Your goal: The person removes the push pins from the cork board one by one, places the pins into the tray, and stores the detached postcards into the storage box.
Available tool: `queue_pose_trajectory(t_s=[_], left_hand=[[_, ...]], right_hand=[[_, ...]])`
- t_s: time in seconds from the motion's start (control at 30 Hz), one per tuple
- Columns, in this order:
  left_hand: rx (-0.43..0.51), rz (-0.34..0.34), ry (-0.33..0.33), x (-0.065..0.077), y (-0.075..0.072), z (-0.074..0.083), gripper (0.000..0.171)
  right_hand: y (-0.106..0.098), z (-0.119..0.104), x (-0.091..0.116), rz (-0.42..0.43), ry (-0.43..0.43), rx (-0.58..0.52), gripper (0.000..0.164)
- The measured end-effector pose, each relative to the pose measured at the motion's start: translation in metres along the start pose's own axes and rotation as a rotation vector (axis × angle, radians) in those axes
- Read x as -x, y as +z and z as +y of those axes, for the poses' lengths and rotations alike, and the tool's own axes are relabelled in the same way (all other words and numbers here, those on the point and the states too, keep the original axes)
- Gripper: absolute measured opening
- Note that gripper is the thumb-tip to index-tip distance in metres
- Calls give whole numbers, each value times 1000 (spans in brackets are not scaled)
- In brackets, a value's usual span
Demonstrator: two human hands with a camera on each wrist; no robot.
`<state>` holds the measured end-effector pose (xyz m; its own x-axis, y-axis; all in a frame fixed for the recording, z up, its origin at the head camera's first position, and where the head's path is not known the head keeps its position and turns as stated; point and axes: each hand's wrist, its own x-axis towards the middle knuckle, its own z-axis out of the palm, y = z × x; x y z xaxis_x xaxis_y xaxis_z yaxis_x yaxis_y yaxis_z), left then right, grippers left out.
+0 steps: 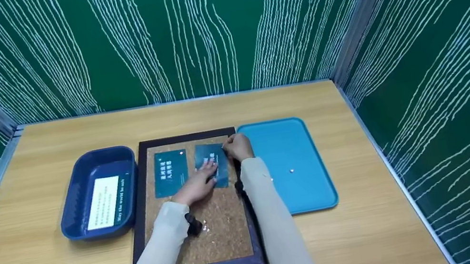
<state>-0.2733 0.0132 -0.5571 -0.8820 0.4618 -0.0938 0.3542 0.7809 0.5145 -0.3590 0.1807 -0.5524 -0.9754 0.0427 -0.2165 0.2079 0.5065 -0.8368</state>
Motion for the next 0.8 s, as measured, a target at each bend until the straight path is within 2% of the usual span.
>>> queue_pose_trajectory(t_s=[0.2, 0.47, 0.7, 0.8], left_hand=[[-9, 12, -3, 0, 0, 1, 48], [-11, -5, -15, -2, 2, -1, 48], [-1, -25, -30, -2, 0, 0, 48], [-5, -21, -25, -2, 0, -1, 48]], right_hand=[[2, 1, 0, 3, -36, 49, 15], [4, 2, -2, 13, -30, 109, 16], [2, 0, -4, -28, -36, 124, 36], [1, -2, -4, -37, -35, 132, 39]])
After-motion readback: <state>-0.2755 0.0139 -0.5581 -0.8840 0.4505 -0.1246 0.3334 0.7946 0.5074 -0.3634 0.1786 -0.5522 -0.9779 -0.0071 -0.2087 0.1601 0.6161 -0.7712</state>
